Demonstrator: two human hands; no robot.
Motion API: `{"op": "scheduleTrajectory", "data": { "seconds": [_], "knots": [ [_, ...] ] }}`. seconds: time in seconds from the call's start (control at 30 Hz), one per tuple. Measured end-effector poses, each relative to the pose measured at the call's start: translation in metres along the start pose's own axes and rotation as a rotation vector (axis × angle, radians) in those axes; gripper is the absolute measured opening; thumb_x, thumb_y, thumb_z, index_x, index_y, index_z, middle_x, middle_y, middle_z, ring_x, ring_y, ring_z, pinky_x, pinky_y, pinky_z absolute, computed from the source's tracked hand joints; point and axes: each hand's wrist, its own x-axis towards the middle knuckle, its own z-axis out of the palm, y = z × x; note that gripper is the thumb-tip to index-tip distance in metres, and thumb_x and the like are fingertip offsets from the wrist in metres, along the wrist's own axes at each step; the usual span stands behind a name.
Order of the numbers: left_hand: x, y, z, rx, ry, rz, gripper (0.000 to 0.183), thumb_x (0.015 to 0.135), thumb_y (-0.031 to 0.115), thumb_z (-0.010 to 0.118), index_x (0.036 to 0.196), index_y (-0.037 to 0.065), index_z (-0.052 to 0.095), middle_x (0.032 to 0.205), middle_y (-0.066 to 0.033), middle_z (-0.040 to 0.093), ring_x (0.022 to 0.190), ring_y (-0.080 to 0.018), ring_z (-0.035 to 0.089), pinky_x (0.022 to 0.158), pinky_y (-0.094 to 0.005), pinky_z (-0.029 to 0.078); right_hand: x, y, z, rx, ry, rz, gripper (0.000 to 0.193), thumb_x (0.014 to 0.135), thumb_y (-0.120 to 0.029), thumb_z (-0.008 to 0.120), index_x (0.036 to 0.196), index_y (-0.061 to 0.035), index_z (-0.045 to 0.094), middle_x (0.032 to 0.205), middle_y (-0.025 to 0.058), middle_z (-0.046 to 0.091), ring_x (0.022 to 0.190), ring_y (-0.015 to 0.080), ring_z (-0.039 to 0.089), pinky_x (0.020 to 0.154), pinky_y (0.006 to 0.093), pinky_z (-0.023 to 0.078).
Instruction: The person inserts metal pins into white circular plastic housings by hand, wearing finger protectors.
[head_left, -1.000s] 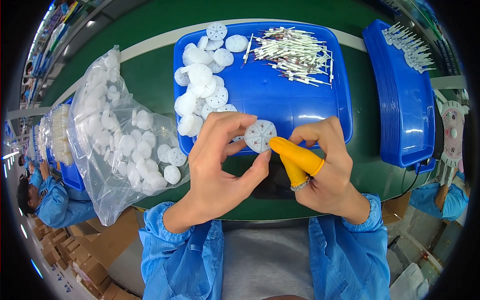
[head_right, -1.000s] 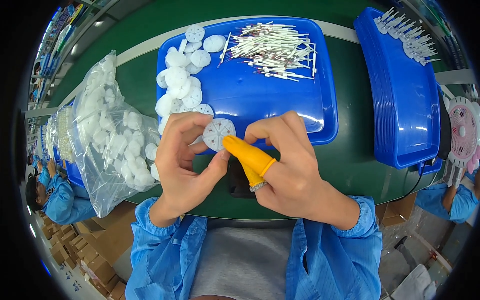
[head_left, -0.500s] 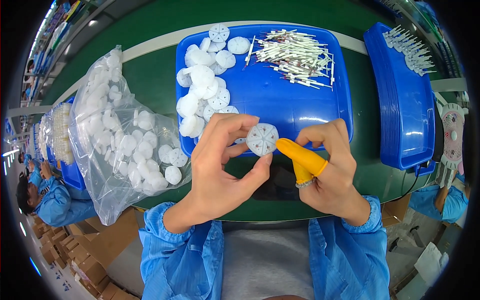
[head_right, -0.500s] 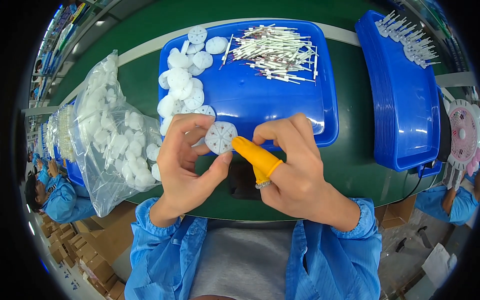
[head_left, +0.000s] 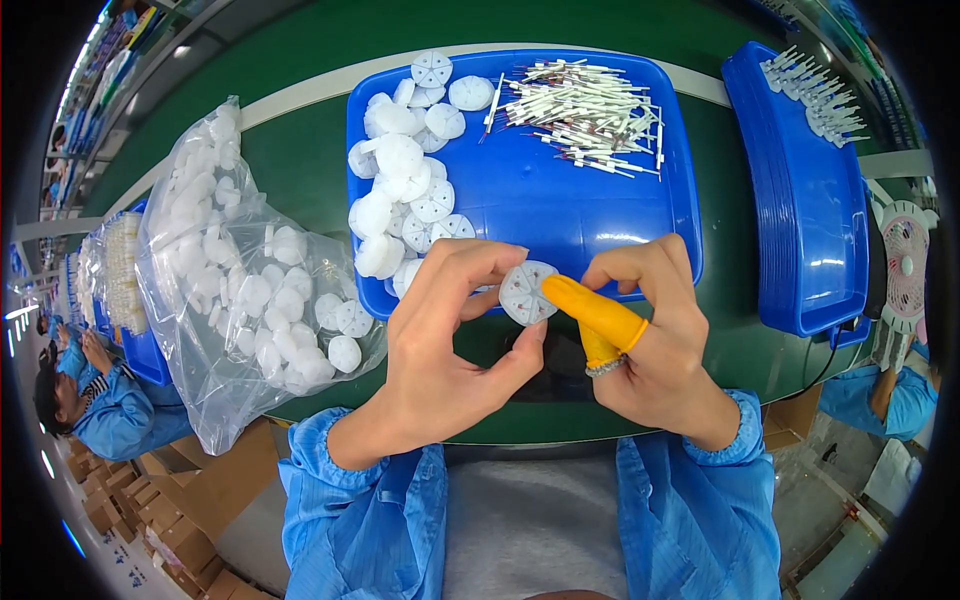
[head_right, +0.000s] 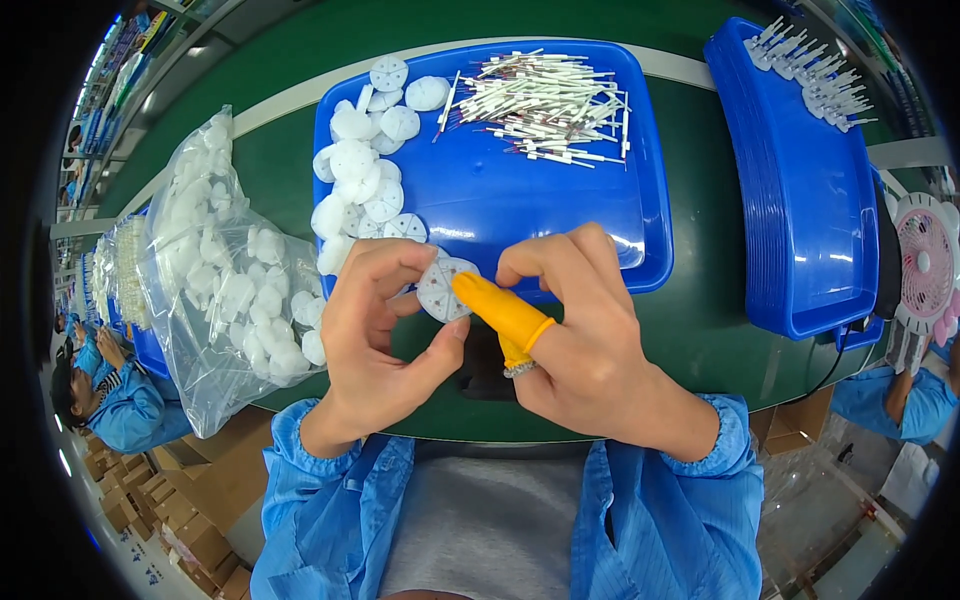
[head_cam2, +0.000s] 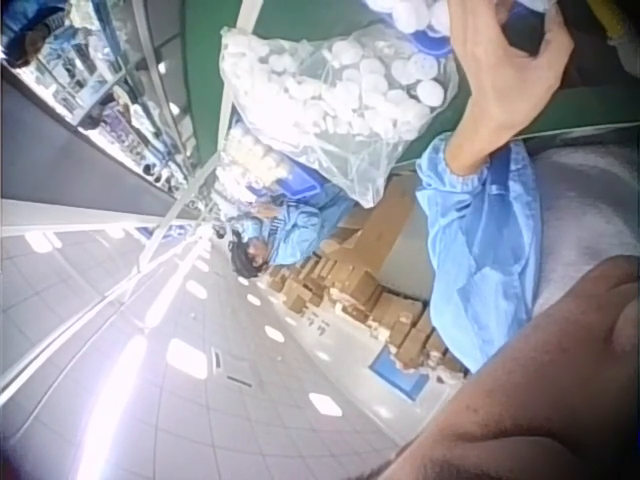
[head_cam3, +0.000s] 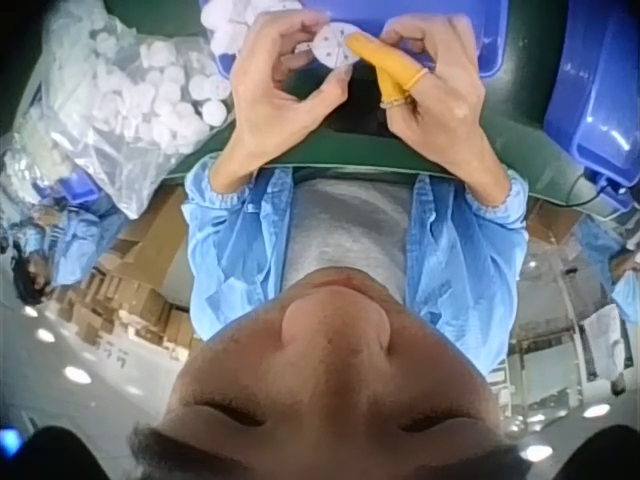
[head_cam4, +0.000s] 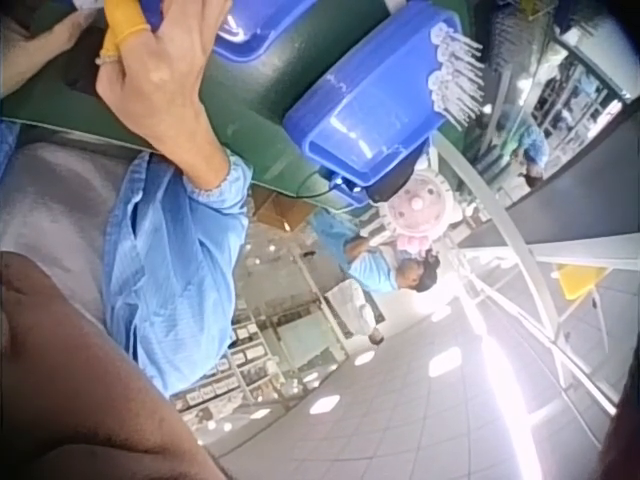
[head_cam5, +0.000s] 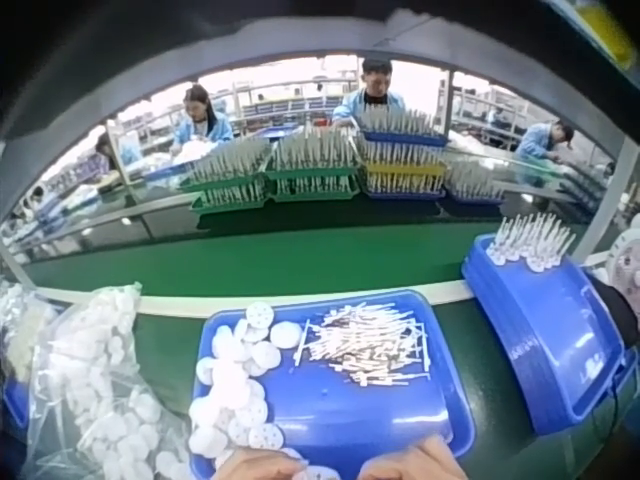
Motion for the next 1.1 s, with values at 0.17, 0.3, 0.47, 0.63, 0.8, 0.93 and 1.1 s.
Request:
{"op": "scheduleTrajectory", "data": {
  "seconds": [0.17, 0.3, 0.47, 0.63, 0.8, 0.93, 1.1],
  "knots": [
    [0.0012, -0.0010, -0.0003, 0.026, 0.021, 0.003, 0.053, 0.079, -0.007, 0.082, 0.129, 0.001, 0.064, 0.120, -0.0133, 0.065, 0.109, -0.0236, 0.073, 0.089, -0.0362, 0.066, -0.0060, -0.0010, -0.0022, 0.006, 0.002, 0.027, 0.054, 0.059, 0.011, 0.068, 0.109, -0.0048, 0.082, 0.102, 0.0094, 0.066, 0.085, 0.0264, 0.052, 0.071, 0.0369, 0.043],
    [-0.0009, -0.0014, -0.0005, 0.048, 0.009, 0.007, 0.054, 0.079, -0.007, 0.082, 0.129, 0.000, 0.064, 0.121, -0.0137, 0.065, 0.107, -0.0243, 0.072, 0.091, -0.0363, 0.066, -0.0012, -0.0007, -0.0048, -0.027, -0.017, -0.002, 0.050, 0.050, 0.007, 0.070, 0.100, 0.0078, 0.077, 0.107, 0.0189, 0.066, 0.086, 0.0313, 0.056, 0.068, 0.0394, 0.043],
    [-0.0009, 0.0003, -0.0023, 0.097, -0.127, 0.067, 0.060, 0.079, -0.012, 0.080, 0.134, -0.004, 0.058, 0.128, -0.0143, 0.057, 0.116, -0.0215, 0.068, 0.093, -0.0302, 0.061, 0.0004, -0.0014, -0.0054, -0.007, -0.052, -0.003, 0.052, 0.050, 0.008, 0.071, 0.102, 0.0078, 0.076, 0.109, 0.0197, 0.066, 0.088, 0.0324, 0.056, 0.069, 0.0413, 0.043],
    [-0.0005, 0.0012, -0.0007, 0.128, -0.132, 0.083, 0.061, 0.078, -0.007, 0.083, 0.134, -0.003, 0.059, 0.125, -0.0151, 0.062, 0.113, -0.0221, 0.069, 0.089, -0.0295, 0.062, -0.0010, 0.0015, -0.0036, -0.001, -0.059, 0.003, 0.041, 0.048, 0.008, 0.070, 0.090, 0.0071, 0.074, 0.110, 0.0215, 0.066, 0.087, 0.0333, 0.055, 0.069, 0.0410, 0.043],
    [-0.0015, 0.0017, -0.0014, 0.117, -0.126, 0.056, 0.060, 0.078, -0.008, 0.083, 0.134, -0.003, 0.059, 0.125, -0.0139, 0.060, 0.114, -0.0206, 0.069, 0.089, -0.0294, 0.062, -0.0009, 0.0013, -0.0047, -0.007, -0.023, 0.001, 0.040, 0.047, 0.008, 0.069, 0.086, 0.0073, 0.075, 0.109, 0.0211, 0.066, 0.087, 0.0336, 0.055, 0.070, 0.0391, 0.044],
    [-0.0018, -0.0009, -0.0025, 0.092, -0.112, 0.020, 0.059, 0.079, -0.009, 0.082, 0.133, -0.004, 0.059, 0.125, -0.0126, 0.058, 0.115, -0.0192, 0.068, 0.090, -0.0297, 0.063, -0.0015, 0.0000, -0.0051, -0.055, -0.024, 0.036, 0.044, 0.046, 0.008, 0.069, 0.090, 0.0078, 0.077, 0.107, 0.0210, 0.066, 0.086, 0.0335, 0.055, 0.070, 0.0382, 0.044],
    [-0.0007, 0.0030, 0.0003, 0.103, -0.103, 0.028, 0.060, 0.079, -0.008, 0.082, 0.134, -0.001, 0.060, 0.122, -0.0141, 0.061, 0.108, -0.0228, 0.071, 0.092, -0.0335, 0.064, 0.0002, -0.0012, -0.0054, -0.028, -0.040, -0.018, 0.050, 0.047, 0.007, 0.070, 0.096, 0.0070, 0.079, 0.107, 0.0188, 0.066, 0.086, 0.0322, 0.054, 0.069, 0.0390, 0.042]
  ]
}}
